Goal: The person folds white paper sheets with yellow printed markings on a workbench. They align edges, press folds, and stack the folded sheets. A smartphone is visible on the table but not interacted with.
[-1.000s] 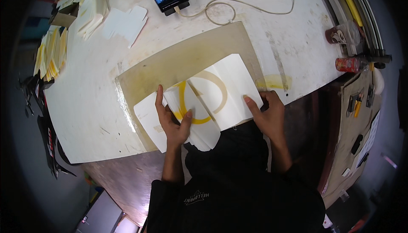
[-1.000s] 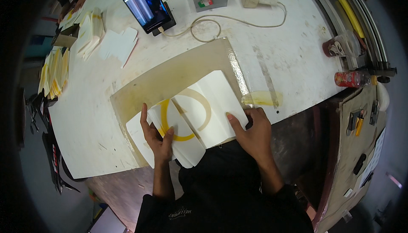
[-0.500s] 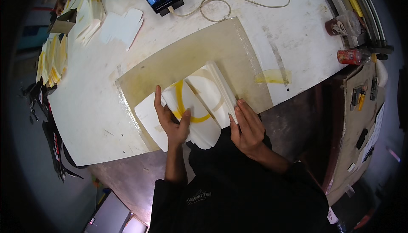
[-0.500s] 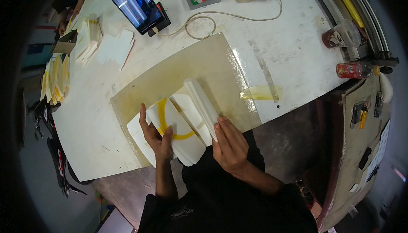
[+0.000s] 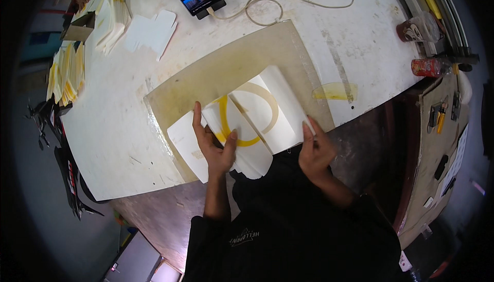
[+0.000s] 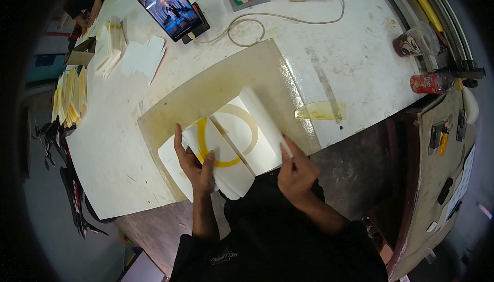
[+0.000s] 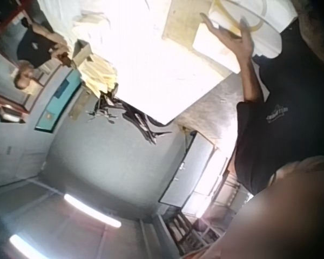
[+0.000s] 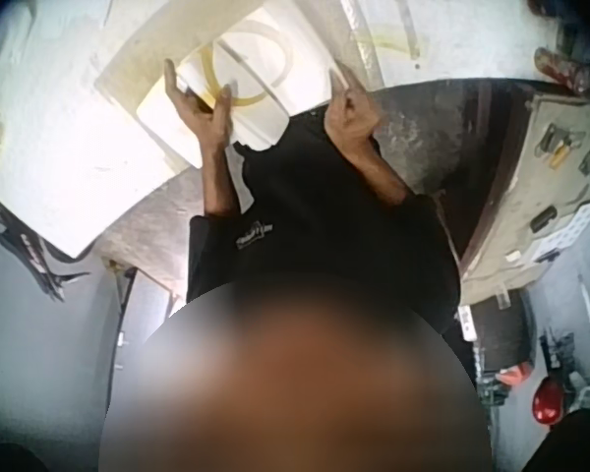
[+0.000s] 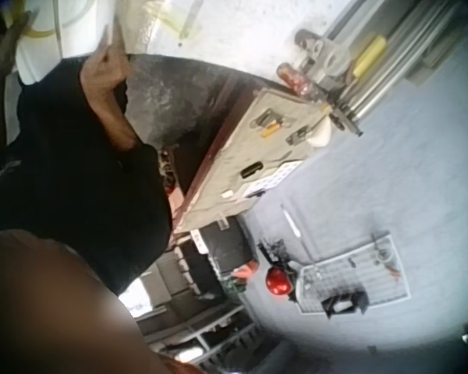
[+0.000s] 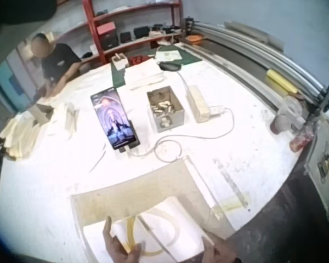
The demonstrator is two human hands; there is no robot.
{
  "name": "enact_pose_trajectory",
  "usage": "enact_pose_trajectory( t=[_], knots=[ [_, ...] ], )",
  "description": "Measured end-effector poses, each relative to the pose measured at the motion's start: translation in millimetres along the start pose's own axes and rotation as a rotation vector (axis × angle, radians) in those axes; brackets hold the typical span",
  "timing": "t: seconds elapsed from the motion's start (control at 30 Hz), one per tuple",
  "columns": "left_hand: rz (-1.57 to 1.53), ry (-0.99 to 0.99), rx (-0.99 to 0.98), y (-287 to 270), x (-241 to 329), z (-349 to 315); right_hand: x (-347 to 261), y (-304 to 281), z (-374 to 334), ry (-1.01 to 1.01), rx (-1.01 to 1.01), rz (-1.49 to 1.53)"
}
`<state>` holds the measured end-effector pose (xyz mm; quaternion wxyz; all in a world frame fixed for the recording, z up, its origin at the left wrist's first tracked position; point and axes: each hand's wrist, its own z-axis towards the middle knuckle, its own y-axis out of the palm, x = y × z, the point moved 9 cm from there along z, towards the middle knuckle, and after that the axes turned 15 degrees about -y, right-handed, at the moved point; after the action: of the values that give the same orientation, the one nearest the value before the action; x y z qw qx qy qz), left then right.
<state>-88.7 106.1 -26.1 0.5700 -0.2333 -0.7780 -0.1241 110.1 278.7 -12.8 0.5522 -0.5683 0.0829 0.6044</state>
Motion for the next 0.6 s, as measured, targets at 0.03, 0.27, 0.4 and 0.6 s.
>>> enact_pose_trajectory(
  t=[0.03,0.27,0.4,0.6],
  knots=[
    [0.003,-0.011,-0.003,2.2,0.5,-0.1,14.5,-1.5,-1.3,0.141,0.044,0.120],
    [0.090,-0.027,-0.055,16.5,4.8,4.6,68.5,14.1,-15.2,0.641,0.203,0.635],
    [0.080,0.053,-0.064,16.6,5.6,3.0,4.6,-11.5,17.8,0.017,0.045,-0.047],
    [0.066,0.039,-0.093,21.7,4.1,4.7,34.2,-6.8,10.5,0.237,0.105,0.226]
  ],
)
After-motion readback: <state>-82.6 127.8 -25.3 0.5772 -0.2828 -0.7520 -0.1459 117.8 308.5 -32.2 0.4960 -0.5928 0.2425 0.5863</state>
